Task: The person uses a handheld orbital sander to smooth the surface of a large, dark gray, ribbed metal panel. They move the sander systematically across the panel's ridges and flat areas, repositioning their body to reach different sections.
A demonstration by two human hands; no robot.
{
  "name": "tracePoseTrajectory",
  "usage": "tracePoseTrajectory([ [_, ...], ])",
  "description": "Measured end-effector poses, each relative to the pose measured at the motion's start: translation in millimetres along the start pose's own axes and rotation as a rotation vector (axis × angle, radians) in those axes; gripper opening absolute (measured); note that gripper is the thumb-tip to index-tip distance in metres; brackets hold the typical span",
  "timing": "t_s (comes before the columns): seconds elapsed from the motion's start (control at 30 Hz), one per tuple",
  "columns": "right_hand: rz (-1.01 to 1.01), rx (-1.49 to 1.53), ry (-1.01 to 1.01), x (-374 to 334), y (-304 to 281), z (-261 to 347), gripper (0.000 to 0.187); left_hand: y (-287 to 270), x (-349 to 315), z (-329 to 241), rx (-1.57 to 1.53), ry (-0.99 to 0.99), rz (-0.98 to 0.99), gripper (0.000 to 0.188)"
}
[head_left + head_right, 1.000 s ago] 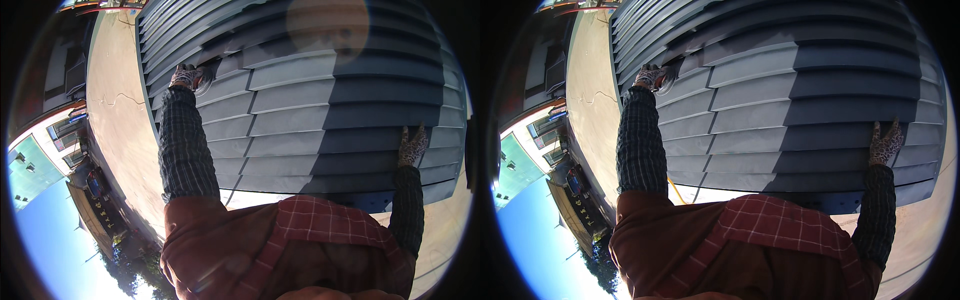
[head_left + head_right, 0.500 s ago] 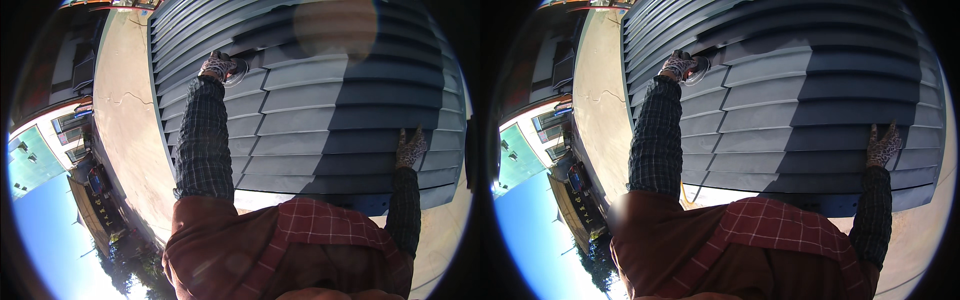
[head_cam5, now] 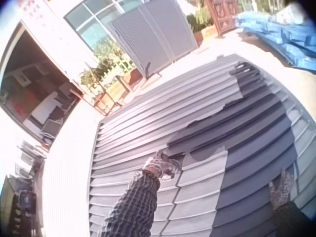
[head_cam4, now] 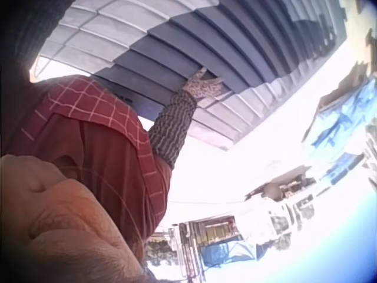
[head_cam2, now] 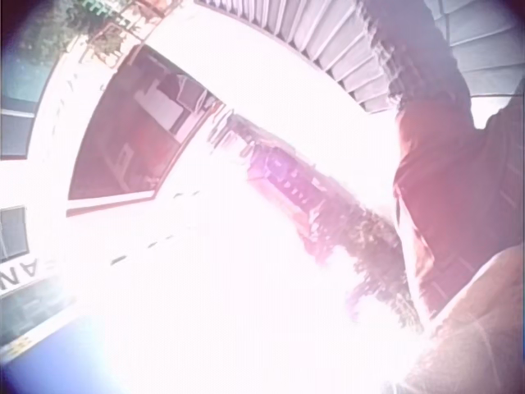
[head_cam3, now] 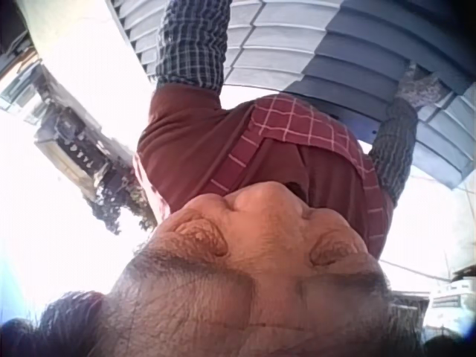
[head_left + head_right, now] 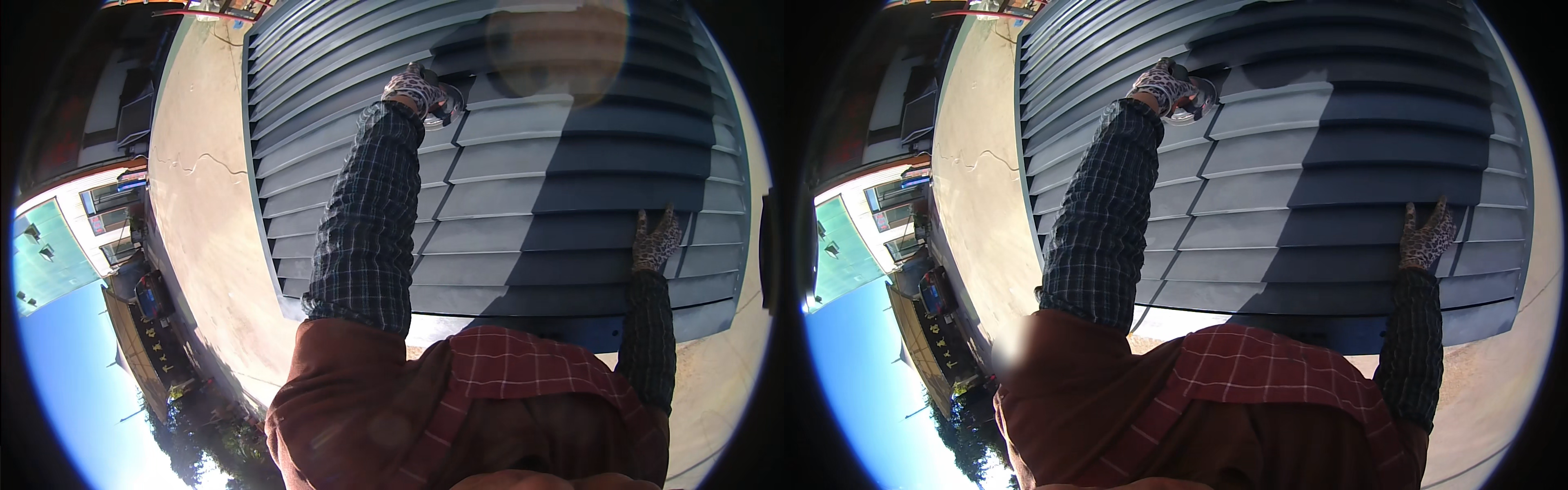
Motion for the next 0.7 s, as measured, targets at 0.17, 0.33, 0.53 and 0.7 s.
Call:
tracePoseTrajectory([
  [0.17,-0.016,-0.001,-0.025,4,5,1,0.081,-8,3,25,0.011,-0.022,-0.035,0.1],
  [0.33,-0.006,0.027,-0.005,3,15,-8,0.08,-5,18,88,-0.003,-0.139,-0.075,0.103],
  [0.53,-0.014,0.011,-0.014,6,40,-24,0.08,32,87,199,0.413,-0.05,0.059,0.05],
  [0.7,-0.014,0.021,-0.027,9,49,-31,0.078,39,95,230,0.789,0.071,0.111,0.04],
])
Point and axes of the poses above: each hand's wrist, its own x-axis towards the middle knuckle, its own y-axis out of the palm, z = x × y, the point moved 9 cm from there along x, towards the middle knuckle, and after that the axes turned 3 degrees about y, right-handed, at the moved point
